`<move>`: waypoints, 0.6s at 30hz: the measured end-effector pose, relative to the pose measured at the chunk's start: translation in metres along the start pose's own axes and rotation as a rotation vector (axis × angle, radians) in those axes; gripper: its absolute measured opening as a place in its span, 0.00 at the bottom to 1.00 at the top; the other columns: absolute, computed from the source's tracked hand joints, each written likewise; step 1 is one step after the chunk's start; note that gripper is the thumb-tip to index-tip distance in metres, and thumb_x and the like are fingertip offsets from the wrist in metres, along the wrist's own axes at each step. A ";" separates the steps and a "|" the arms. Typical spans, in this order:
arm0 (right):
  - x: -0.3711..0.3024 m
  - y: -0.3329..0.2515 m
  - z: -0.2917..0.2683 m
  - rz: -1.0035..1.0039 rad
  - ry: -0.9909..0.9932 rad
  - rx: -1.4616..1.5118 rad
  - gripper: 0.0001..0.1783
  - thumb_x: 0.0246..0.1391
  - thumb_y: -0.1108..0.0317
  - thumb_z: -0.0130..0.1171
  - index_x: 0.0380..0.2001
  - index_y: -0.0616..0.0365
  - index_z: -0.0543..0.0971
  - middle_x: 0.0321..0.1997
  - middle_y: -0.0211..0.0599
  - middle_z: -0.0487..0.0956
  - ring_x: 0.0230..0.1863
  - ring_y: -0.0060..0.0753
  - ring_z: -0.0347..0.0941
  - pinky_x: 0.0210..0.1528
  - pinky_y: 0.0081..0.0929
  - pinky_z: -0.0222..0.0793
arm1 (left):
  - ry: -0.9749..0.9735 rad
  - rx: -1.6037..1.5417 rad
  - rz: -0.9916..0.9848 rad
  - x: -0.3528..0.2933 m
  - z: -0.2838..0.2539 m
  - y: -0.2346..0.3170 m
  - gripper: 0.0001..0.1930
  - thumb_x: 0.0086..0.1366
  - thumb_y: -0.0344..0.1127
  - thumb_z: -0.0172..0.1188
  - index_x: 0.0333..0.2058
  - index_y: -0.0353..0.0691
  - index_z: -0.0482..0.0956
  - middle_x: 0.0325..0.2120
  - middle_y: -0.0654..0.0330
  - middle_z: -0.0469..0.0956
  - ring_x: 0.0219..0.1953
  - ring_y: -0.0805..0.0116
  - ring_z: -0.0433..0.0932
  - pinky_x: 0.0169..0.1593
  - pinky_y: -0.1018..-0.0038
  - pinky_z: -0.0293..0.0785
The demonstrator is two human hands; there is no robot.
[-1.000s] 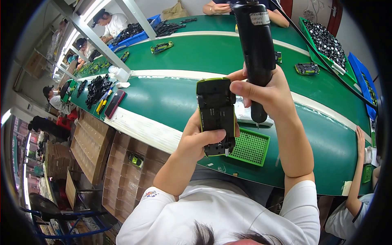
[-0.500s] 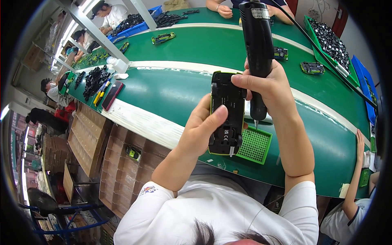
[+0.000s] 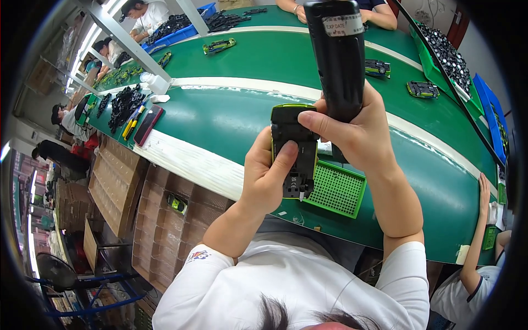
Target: The person takes toy cars from a conveyor line, fastens screws into their undersides using an electric screwdriver, and places the assembled toy cars into a partitioned tray.
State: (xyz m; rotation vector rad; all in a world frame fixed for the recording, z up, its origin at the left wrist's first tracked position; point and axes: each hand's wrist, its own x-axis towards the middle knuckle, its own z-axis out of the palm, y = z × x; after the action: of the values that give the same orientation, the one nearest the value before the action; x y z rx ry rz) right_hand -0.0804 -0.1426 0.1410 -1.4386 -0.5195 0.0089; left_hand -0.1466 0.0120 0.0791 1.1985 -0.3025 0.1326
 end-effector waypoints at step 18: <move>-0.004 0.007 0.003 -0.057 -0.235 0.065 0.27 0.40 0.74 0.72 0.46 0.64 0.73 0.39 0.34 0.79 0.40 0.20 0.73 0.45 0.22 0.70 | 0.003 0.055 0.237 -0.004 -0.007 0.009 0.17 0.73 0.37 0.46 0.55 0.33 0.64 0.49 0.54 0.74 0.49 0.71 0.75 0.52 0.74 0.72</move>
State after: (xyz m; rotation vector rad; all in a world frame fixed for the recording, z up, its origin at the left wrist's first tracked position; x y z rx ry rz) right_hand -0.0828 -0.1397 0.1329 -1.3660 -0.7466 0.1500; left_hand -0.1514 0.0218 0.0838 1.2139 -0.4404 0.3497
